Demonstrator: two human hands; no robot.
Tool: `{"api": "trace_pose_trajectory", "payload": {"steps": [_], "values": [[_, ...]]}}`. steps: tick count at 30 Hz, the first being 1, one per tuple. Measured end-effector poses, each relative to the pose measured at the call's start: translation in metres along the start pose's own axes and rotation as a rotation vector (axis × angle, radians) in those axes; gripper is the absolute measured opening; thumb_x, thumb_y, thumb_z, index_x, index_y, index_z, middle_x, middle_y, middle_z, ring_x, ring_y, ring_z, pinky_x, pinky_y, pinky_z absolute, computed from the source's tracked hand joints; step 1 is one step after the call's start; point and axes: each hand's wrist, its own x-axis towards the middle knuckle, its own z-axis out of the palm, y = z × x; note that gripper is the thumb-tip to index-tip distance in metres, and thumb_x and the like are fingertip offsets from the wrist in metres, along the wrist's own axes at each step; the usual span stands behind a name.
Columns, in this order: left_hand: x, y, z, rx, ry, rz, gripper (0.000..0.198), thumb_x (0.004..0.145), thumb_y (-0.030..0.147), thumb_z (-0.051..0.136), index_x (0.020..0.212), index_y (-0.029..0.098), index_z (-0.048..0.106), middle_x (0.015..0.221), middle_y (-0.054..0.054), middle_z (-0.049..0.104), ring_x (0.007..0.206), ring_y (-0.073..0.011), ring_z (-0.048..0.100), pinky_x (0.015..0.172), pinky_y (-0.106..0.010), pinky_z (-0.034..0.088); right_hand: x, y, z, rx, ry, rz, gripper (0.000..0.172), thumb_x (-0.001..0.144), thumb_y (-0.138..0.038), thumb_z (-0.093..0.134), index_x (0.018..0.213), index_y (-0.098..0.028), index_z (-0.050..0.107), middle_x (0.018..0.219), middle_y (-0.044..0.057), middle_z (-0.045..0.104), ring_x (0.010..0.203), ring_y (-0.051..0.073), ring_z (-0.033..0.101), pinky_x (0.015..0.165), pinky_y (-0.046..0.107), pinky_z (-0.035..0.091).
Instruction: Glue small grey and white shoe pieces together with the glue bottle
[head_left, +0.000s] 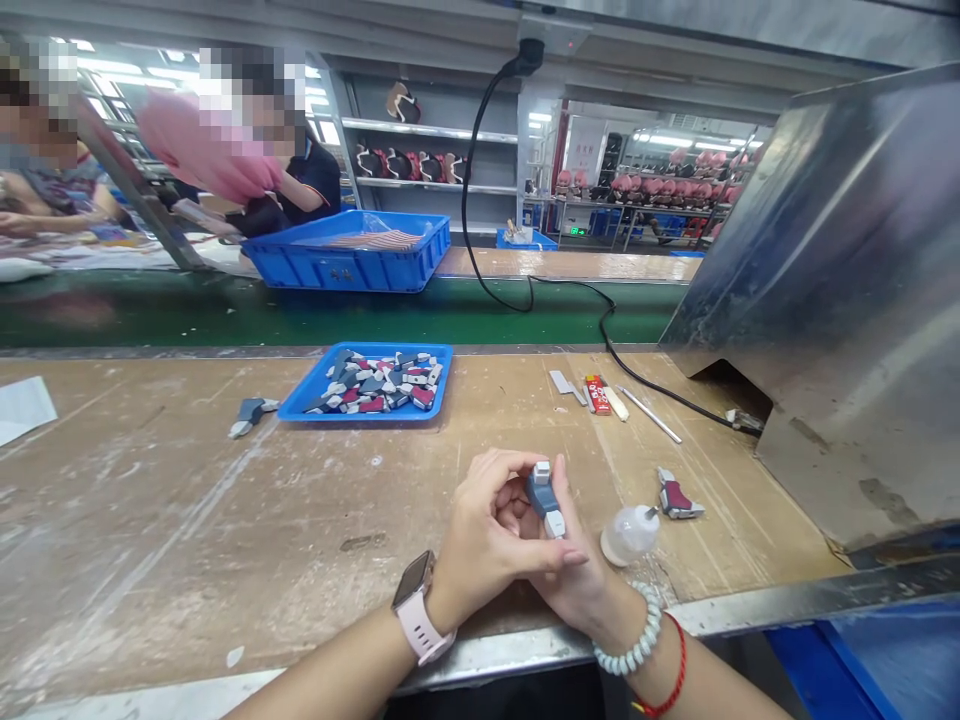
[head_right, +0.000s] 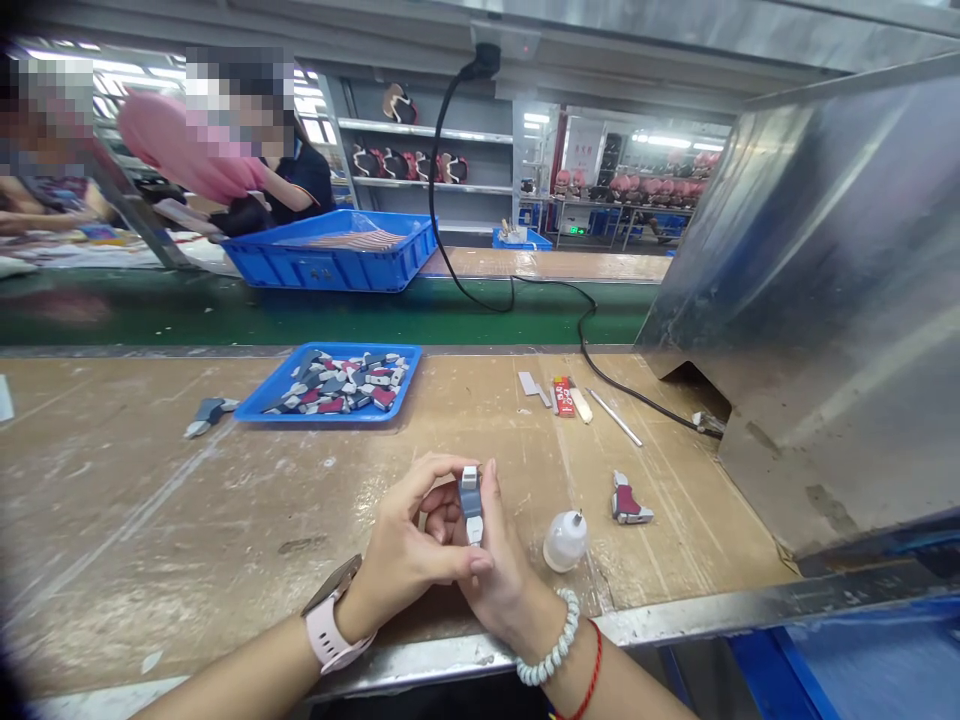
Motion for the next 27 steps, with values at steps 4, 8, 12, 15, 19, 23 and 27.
{"api": "trace_pose_trajectory", "payload": {"steps": [4,8,12,15,19,23,27], "values": [[0.004,-0.003,0.003,-0.025,0.006,-0.012,0.068,0.057,0.063,0.091,0.108,0.023,0.069,0.096,-0.007,0.065,0.092,-0.0269,0.064,0.078,-0.037,0.056,0.003,0.001,-0.003,-0.060,-0.019,-0.032,0.066,0.060,-0.087,0.069,0.075,-0.023,0.066,0.075,0.003,0.061,0.079,0.019,0.058,0.069,0.029,0.048],[0.006,0.013,-0.001,0.015,0.074,-0.028,0.066,0.053,0.063,0.092,0.098,0.020,0.072,0.091,-0.008,0.069,0.086,-0.0252,0.065,0.074,-0.036,0.058,-0.001,0.002,-0.006,-0.077,-0.091,0.083,0.073,0.062,-0.088,0.066,0.091,-0.021,0.068,0.066,-0.001,0.057,0.059,0.016,0.051,0.050,0.026,0.039],[-0.028,0.054,-0.044,0.093,0.278,-0.058,0.077,0.059,0.081,0.078,0.107,0.021,0.068,0.097,-0.009,0.073,0.089,-0.0252,0.068,0.087,-0.040,0.058,-0.009,0.002,-0.016,-0.131,-0.189,0.232,0.084,0.074,-0.094,0.042,0.108,-0.021,0.067,0.063,-0.002,0.054,0.044,0.011,0.038,0.040,0.023,0.028],[-0.094,0.085,-0.094,0.197,0.483,-0.129,0.086,0.059,0.084,0.075,0.116,0.020,0.063,0.101,-0.011,0.073,0.083,-0.0257,0.070,0.080,-0.040,0.060,-0.006,0.002,-0.025,-0.169,-0.177,0.214,0.082,0.076,-0.093,0.037,0.101,-0.021,0.068,0.066,0.000,0.054,0.045,0.011,0.038,0.042,0.025,0.029],[-0.202,0.089,-0.168,0.363,0.862,-0.339,0.071,0.076,0.068,0.073,0.121,0.017,0.055,0.115,-0.014,0.069,0.083,-0.0231,0.070,0.079,-0.040,0.061,-0.008,0.004,-0.026,-0.291,-0.218,0.173,0.045,0.088,-0.066,0.061,0.095,-0.022,0.068,0.068,0.000,0.051,0.049,0.011,0.038,0.049,0.027,0.031],[-0.273,0.042,-0.229,0.508,1.109,-0.671,0.043,0.093,0.043,0.068,0.123,0.015,0.056,0.122,-0.012,0.062,0.096,-0.0229,0.066,0.083,-0.042,0.059,-0.015,0.007,-0.013,-0.458,-0.296,0.143,0.028,0.084,-0.047,0.076,0.089,-0.020,0.068,0.070,0.000,0.051,0.055,0.012,0.041,0.055,0.029,0.033],[-0.290,-0.011,-0.253,0.576,1.019,-0.875,0.030,0.096,0.036,0.066,0.115,0.014,0.062,0.116,-0.009,0.065,0.103,-0.0238,0.065,0.089,-0.044,0.058,-0.030,0.010,0.002,-0.512,-0.331,0.104,0.030,0.083,-0.048,0.077,0.089,-0.020,0.070,0.071,0.000,0.052,0.058,0.012,0.043,0.057,0.029,0.035]]}}
